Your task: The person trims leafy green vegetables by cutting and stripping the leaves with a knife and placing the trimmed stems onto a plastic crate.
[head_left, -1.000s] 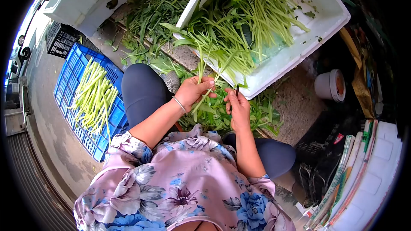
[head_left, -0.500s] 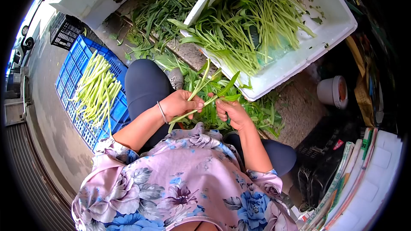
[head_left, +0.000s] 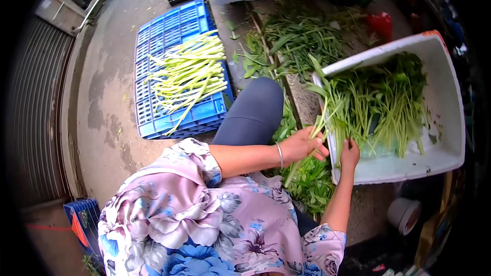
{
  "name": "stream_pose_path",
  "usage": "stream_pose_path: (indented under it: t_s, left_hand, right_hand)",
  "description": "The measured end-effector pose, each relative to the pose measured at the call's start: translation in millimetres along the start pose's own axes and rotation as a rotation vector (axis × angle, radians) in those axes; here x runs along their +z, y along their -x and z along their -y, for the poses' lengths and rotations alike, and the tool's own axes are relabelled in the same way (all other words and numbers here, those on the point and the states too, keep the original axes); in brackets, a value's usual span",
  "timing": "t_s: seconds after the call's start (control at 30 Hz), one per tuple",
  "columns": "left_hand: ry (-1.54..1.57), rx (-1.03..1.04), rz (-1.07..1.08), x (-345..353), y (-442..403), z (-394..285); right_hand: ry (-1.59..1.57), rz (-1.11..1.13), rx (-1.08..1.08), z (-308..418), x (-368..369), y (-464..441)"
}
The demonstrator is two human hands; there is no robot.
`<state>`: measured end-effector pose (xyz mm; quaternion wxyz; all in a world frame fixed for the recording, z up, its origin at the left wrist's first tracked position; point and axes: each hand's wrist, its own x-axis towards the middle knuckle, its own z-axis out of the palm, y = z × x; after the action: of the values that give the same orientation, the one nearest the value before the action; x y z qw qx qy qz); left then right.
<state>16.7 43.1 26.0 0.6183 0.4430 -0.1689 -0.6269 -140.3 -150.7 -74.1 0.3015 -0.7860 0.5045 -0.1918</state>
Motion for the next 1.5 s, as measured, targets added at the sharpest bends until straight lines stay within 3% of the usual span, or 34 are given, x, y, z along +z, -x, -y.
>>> stream_pose_path:
  t_s: [0.07, 0.2, 0.27, 0.33, 0.4, 0.47, 0.53, 0.67, 0.93, 1.0, 1.2, 1.27, 1.33, 1.43, 1.47, 1.5]
  left_hand:
    - [0.182, -0.049, -0.060, 6.6, 1.6, -11.4]
    - [0.329, -0.036, -0.130, -1.7, 0.9, -15.0]
    - [0.353, -0.065, -0.159, -9.5, 1.1, -14.8]
    - [0.355, -0.085, -0.102, -16.7, 4.5, -16.4]
    - [0.332, -0.132, -0.161, -11.5, 8.5, -20.7]
    - [0.379, -0.158, -0.131, -11.6, 5.3, -16.6]
    - [0.345, -0.169, -0.131, -11.9, -1.6, -11.3]
    - [0.171, -0.136, -0.124, -1.1, -12.2, -12.6]
    - [-0.009, -0.107, -0.007, 42.3, -19.6, -4.6]
    - [-0.047, -0.091, -0.029, 46.9, -18.6, 1.4]
    - [-0.036, -0.071, -0.013, 41.3, -13.7, 5.7]
    - [-0.159, -0.039, -0.004, 36.9, -12.8, 4.0]
    - [-0.184, -0.043, -0.022, 37.3, -5.3, -2.2]
    - [-0.341, -0.097, 0.027, 27.2, 4.0, -9.0]
    - [-0.364, -0.098, 0.067, 22.3, 5.7, -8.7]
    - [-0.411, -0.100, 0.090, 18.4, 8.5, -9.7]
  right_hand:
    - [0.005, 0.183, 0.043, -19.9, 13.6, -15.9]
    - [0.077, 0.235, 0.040, -18.0, 5.0, -25.6]
    - [-0.038, 0.115, -0.010, -15.5, -14.6, -29.9]
    - [0.071, 0.057, -0.014, -0.3, -44.8, -31.2]
    - [-0.287, -0.040, 0.132, 25.3, -78.6, -21.0]
    - [-0.725, 0.071, 0.363, 62.2, -115.2, 1.1]
    - [-1.161, 0.170, 0.455, 51.1, -121.5, 13.4]
    - [-1.415, 0.301, 0.413, 56.0, -105.6, 62.4]
    - [-1.153, 0.207, 0.501, 88.6, -56.4, 147.2]
    - [-1.214, 0.238, 0.442, 85.1, -50.5, 155.1]
    - [-0.904, 0.146, 0.417, 85.5, -52.7, 157.9]
    - [-0.994, 0.028, 0.384, 90.8, -59.1, 154.6]
    - [-1.059, 0.047, 0.348, 90.5, -63.6, 152.3]
    - [-1.471, 0.211, 0.275, 88.5, -74.0, 145.9]
    - [-1.475, 0.192, 0.281, 84.5, -77.3, 144.6]
    - [-1.569, 0.312, 0.229, 80.2, -80.7, 143.7]
